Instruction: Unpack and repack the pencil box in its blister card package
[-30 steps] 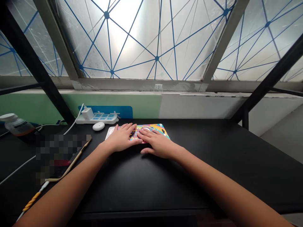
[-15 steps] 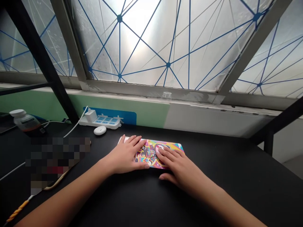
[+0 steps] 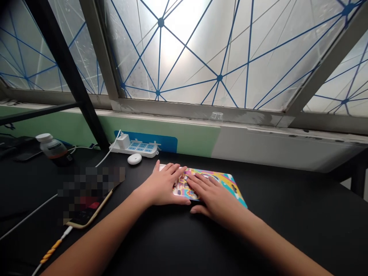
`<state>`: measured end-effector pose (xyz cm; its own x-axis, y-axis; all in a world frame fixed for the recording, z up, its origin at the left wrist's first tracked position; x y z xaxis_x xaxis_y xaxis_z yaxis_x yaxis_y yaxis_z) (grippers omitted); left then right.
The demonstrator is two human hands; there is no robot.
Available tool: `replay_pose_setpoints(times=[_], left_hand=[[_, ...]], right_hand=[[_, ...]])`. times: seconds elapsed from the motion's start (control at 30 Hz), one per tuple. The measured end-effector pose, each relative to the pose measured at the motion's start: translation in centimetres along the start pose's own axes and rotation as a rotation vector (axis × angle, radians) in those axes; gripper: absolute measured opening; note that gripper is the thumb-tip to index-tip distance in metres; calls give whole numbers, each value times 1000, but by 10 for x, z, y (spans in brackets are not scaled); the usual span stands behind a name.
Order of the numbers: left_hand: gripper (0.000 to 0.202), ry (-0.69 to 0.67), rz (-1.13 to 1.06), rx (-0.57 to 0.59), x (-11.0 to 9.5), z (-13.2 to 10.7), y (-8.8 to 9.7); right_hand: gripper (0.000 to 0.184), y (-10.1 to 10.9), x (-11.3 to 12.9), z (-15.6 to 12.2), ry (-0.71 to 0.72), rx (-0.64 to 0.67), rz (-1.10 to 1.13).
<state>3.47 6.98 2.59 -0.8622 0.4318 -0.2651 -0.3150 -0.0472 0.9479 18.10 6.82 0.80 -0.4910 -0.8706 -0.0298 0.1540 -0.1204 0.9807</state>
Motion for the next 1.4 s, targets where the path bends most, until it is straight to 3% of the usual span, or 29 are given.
replay_pose_setpoints(times=[0.23,0.33,0.47,0.63,0.73,0.87,1.07,1.27,1.4], left_hand=[[107,-3,2,26,2,1,-2],[106,2,22,56,2,0,-5],[104,10,57,85,-3,-1,-4],[87,-38,-57,31,-18,-1,-1],[77,38,-63,0,-11,2,-6],[83,126,-18,17,3,6,-16],[79,172,-12,79,10,10,-16],[83,174,-10,155,20,13,-16],[84,180,1,166,27,13,-16]], right_hand=[[71,0,-53,-65,-156,-48,-54],[63,6,-64,-76,-212,-103,-76],[60,11,-50,-59,-240,-144,-136],[80,2,-2,-10,-169,-109,-161],[82,-6,20,15,-102,-67,-157],[71,-7,22,29,-111,-53,-130],[60,-4,7,11,-41,-65,-98],[66,0,-20,-31,-117,-110,-109],[66,1,-25,-34,-101,-97,-125]])
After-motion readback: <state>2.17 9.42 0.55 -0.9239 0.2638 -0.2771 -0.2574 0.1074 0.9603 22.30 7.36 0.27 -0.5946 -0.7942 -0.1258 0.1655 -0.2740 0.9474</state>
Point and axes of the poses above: each hand's wrist, its own z-axis towards the middle knuckle, its own y-axis out of the back of the hand, x = y × z, the point moved 8 cm from there along z, towards the middle knuckle, and after that the axes turned 1 degree about y, right-handed, at the moved point
